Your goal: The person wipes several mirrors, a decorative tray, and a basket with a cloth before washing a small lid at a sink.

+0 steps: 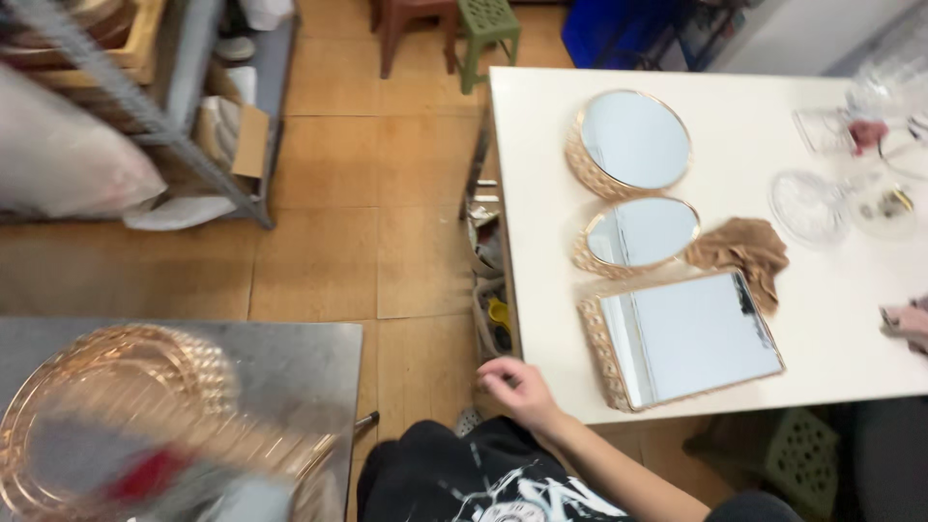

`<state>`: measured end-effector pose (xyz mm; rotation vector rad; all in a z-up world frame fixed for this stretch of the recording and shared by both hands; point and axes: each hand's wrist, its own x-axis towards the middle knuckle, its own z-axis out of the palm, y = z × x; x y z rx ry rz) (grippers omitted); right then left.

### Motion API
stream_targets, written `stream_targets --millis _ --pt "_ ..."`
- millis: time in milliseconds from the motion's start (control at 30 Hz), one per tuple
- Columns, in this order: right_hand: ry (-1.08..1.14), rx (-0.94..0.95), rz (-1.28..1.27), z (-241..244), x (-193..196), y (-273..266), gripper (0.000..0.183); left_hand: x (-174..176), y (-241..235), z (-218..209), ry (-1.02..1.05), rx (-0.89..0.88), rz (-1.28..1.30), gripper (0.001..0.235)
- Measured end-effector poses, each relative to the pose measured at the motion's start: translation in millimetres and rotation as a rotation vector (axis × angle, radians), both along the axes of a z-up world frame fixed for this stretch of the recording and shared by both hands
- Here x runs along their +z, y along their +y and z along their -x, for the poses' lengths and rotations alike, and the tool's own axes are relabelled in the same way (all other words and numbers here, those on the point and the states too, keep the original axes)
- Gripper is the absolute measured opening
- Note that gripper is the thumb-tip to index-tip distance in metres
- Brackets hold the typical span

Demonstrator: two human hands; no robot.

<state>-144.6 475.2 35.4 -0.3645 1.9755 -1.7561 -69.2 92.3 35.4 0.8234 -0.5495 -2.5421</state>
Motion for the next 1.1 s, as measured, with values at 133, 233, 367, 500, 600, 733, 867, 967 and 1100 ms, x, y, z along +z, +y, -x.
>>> stream_targets --millis 133,233,367,500,600,733,867,967,1100 --pt "-0.016 -0.37 -0.101 12 -18 95 0.019 17 67 108 0.02 -0.3 -0.03 0.072" --pt "-0.048 -0.725 -0.113 -11 -20 162 0.022 6 124 201 0.012 -0.524 -0.075 0.069" --pt "-0.057 -1.244 -0.094 -50 -20 207 0.021 -39 214 371 -0.154 -0.776 -0.082 0.08" --pt "0.156 -1.454 -0.01 -31 -25 191 0.015 -82 260 476 -0.258 -0.815 0.044 0.083" --pt "0.204 -1.564 -0.041 -4 -12 149 0.011 -87 262 520 -0.193 -0.881 -0.012 0.081" --pt "0.142 -1.748 -0.077 42 3 77 0.012 -85 241 560 -0.234 -0.942 -0.054 0.078" --pt "0.044 -1.805 -0.114 91 6 27 0.013 -123 248 592 -0.218 -0.872 -0.084 0.075" --pt "-0.005 -1.78 -0.107 119 7 1 0.016 -170 249 600 -0.246 -0.948 -0.028 0.075" --pt "-0.04 -1.674 -0.009 152 10 -17 0.018 -184 261 613 -0.331 -1.274 0.145 0.092"
